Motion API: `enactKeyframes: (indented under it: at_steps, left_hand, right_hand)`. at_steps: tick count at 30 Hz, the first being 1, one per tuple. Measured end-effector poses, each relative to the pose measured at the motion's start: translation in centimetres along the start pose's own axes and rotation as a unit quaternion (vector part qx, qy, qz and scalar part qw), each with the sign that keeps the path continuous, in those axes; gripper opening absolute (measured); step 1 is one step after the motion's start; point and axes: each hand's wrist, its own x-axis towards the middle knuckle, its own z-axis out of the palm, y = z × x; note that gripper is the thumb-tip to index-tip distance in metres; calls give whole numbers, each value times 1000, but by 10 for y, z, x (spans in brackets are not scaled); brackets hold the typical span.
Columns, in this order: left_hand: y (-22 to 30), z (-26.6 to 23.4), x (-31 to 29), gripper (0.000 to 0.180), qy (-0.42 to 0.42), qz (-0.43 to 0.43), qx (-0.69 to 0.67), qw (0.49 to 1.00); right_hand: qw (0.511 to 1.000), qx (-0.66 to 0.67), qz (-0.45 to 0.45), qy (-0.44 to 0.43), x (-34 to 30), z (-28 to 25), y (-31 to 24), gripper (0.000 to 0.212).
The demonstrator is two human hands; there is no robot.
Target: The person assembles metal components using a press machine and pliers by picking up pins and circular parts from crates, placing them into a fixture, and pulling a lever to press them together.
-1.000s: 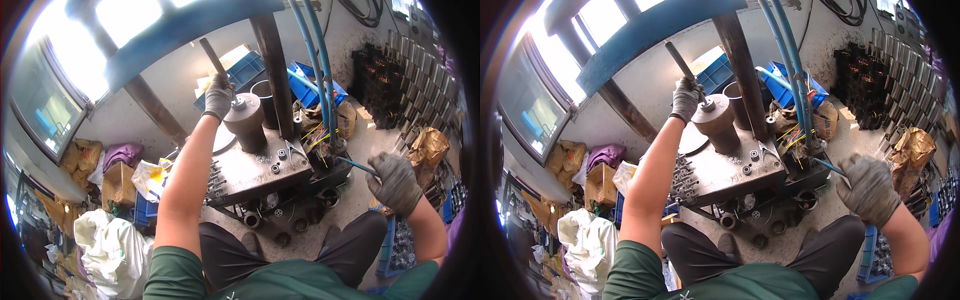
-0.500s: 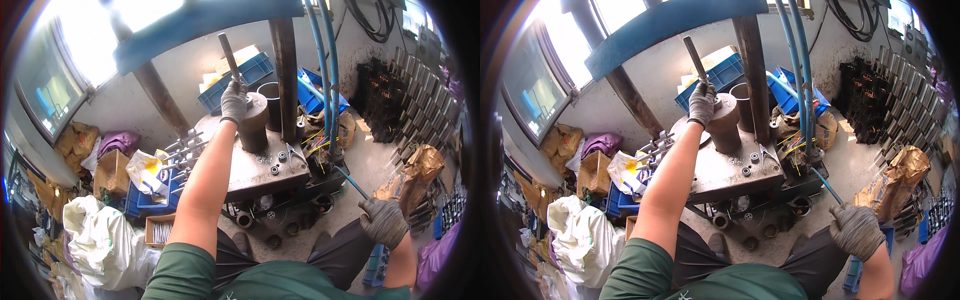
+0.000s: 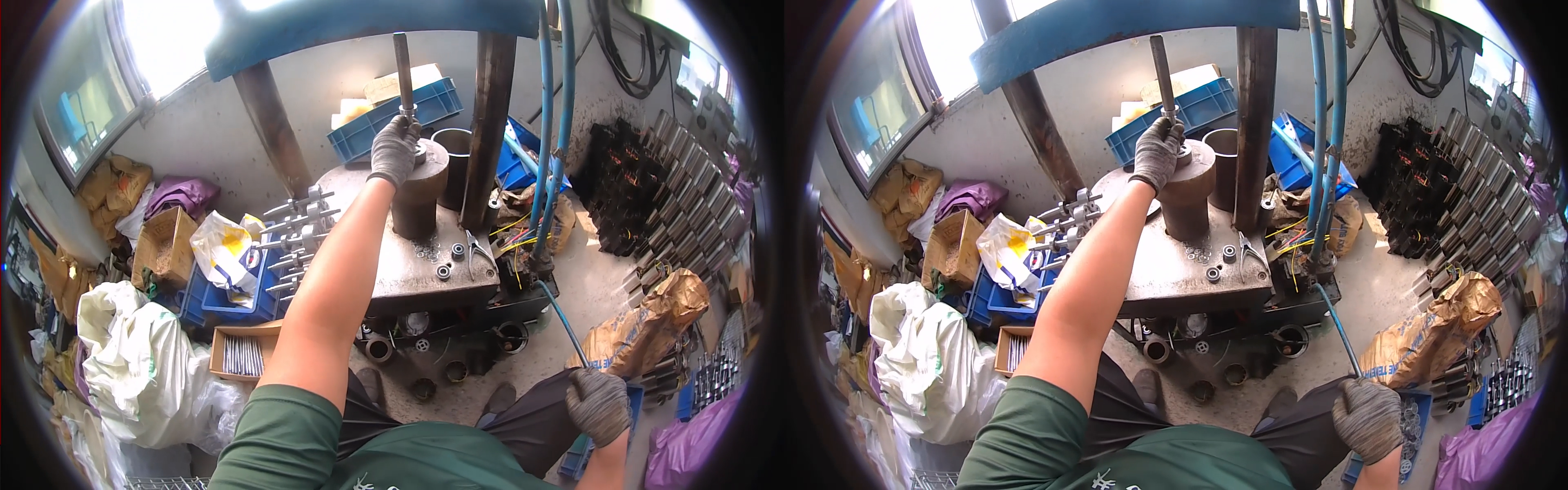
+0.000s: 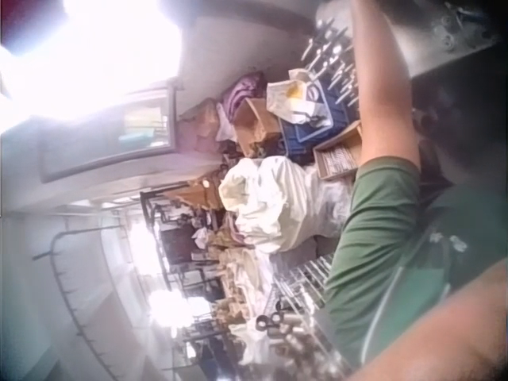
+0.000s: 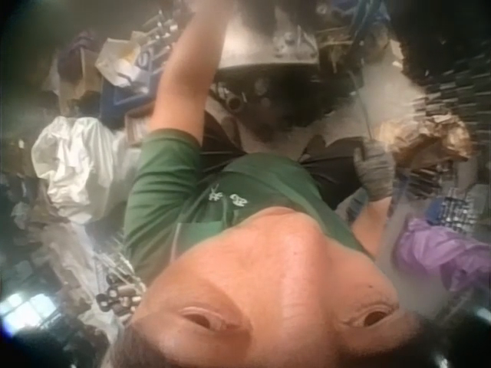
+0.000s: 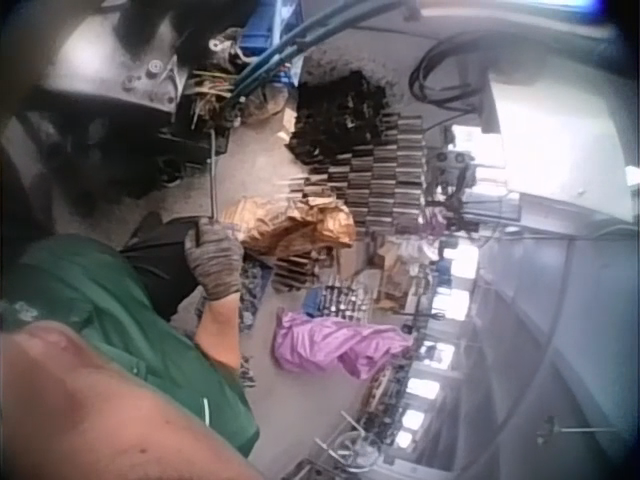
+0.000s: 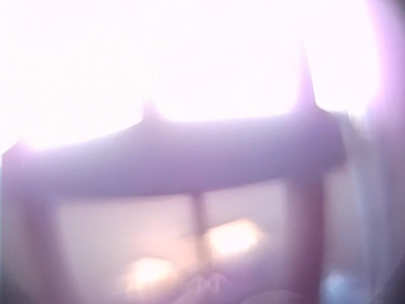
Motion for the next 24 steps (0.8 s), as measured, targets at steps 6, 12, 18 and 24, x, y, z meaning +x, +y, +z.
enactKeyframes:
  at_steps: [6,12,18,24]
  left_hand:
    - [0,5,1,11,-9,10,-46,999]
    - [2,1,0,19,3,12,-12,1000]
    - [10,1,-4,17,-5,-12,-65,998]
    - [8,-1,-5,16,-8,-14,-93,996]
  right_hand:
    - [1000,-9,6,21,-2,0,-2,18]
    - [1000,-13,16,24,0,-1,-7,17]
    - [1000,-9,19,22,0,-1,-5,17]
    - [999,22,42,7,4,-9,-11,20]
